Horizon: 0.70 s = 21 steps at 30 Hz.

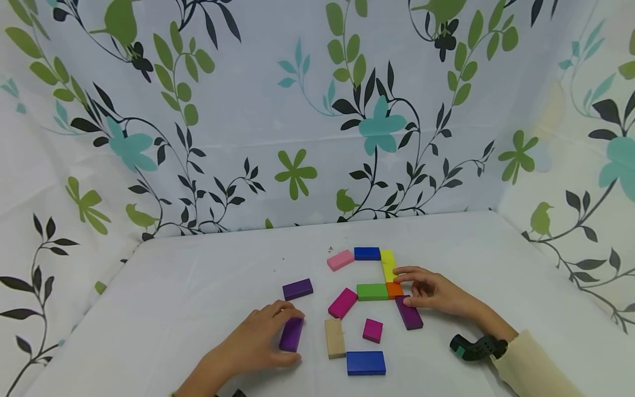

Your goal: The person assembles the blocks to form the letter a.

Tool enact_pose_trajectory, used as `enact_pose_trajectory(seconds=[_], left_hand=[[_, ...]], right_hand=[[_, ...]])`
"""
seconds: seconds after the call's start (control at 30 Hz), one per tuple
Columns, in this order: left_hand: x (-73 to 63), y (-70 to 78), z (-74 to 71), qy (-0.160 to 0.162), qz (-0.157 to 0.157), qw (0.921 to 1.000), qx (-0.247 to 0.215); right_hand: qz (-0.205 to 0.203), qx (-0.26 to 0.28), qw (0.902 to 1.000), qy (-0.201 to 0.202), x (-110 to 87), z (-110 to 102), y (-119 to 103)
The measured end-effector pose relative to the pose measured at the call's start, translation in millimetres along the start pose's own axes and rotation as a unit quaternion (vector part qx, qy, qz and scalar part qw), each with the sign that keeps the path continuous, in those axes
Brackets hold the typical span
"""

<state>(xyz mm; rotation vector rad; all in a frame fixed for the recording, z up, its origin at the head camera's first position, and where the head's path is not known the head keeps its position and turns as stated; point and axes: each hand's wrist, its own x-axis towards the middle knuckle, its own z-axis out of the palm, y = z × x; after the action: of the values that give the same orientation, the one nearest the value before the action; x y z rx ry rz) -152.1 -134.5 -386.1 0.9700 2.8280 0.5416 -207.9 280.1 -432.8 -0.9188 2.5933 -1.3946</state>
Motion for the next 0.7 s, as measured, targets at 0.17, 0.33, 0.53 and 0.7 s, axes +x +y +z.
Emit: enact_pose_trajectory(seconds=[0.17,0.33,0.53,0.7], left_hand=[[-1.6,-11.0,-5.0,-0.034,0.005,0.9985,-0.043],[-3.4,-19.7,-5.8,-0.033,0.008,0.9977,-0.059],[-3.4,-21.3,-2.1,0.002,-0.002,0.9990,-0.045],[-1.1,-18.9,2.6,0.025,-0.009,0.9987,-0.043]], right_hand=[[-0.009,0.002,0.9999,0.006,-0.3,0,0],[-0.013,0.003,0.9999,0.009,-0.3,1,0],[-0.014,0.002,0.9998,0.013,-1.2,2,-1],[-0.017,0.001,0.9998,0.010,-0.8,1,-1]])
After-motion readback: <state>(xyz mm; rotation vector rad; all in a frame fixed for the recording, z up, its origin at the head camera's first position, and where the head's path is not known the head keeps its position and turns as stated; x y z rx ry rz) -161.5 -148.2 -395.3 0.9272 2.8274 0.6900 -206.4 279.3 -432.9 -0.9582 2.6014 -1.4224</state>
